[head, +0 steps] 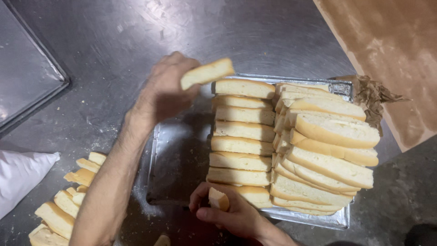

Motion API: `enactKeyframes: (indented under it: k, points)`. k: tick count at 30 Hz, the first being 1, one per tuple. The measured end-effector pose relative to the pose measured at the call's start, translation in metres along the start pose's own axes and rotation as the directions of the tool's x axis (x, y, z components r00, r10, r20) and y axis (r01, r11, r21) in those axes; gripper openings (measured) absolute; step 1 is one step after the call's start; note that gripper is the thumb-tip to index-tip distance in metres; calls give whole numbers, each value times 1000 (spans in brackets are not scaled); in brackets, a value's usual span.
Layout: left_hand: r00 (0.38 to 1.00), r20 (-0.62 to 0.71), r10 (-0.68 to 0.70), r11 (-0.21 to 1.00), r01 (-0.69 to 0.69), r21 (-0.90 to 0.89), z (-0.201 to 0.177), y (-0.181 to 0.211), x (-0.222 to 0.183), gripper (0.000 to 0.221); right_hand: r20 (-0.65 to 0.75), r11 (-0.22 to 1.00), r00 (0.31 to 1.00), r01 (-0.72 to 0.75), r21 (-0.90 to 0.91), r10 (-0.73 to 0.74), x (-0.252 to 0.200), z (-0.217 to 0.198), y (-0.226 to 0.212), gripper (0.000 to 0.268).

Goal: The person organizes pieces of bread by picking them up from a pile and stacking them onto a metal tray.

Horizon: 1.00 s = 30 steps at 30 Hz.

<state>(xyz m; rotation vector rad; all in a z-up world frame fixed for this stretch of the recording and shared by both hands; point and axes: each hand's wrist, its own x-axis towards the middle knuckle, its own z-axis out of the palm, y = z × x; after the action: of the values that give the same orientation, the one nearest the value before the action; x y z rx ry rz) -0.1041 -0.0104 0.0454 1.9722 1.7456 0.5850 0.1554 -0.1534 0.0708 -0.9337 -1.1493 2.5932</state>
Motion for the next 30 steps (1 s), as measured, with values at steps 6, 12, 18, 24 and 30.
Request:
enactKeyframes:
  k: [6, 12, 18, 24, 30]
  points:
    - [907, -64, 416, 906, -408, 110, 48, 53, 12, 23, 70, 994, 992, 106, 0, -106, 5, 6, -1, 24]
    - [826, -186, 532, 846, -525, 88, 79, 48, 33, 36, 4, 998, 998, 63, 18, -63, -4, -3, -1, 26]
    - [904, 43, 425, 886, -426, 185, 88, 61, 29, 44, 27, 987, 986, 164, -4, -164, -3, -7, 12, 27]
    - [915, -191, 356, 932, -363, -4, 36, 84, 6, 45, -29, 976, 986, 165, 139, -163, 2, -5, 18, 40]
    - [968, 58, 243, 881, -195, -431, -36, 128, -112, 34, -306, 810, 893, 434, 394, -330, 13, 13, 11, 63]
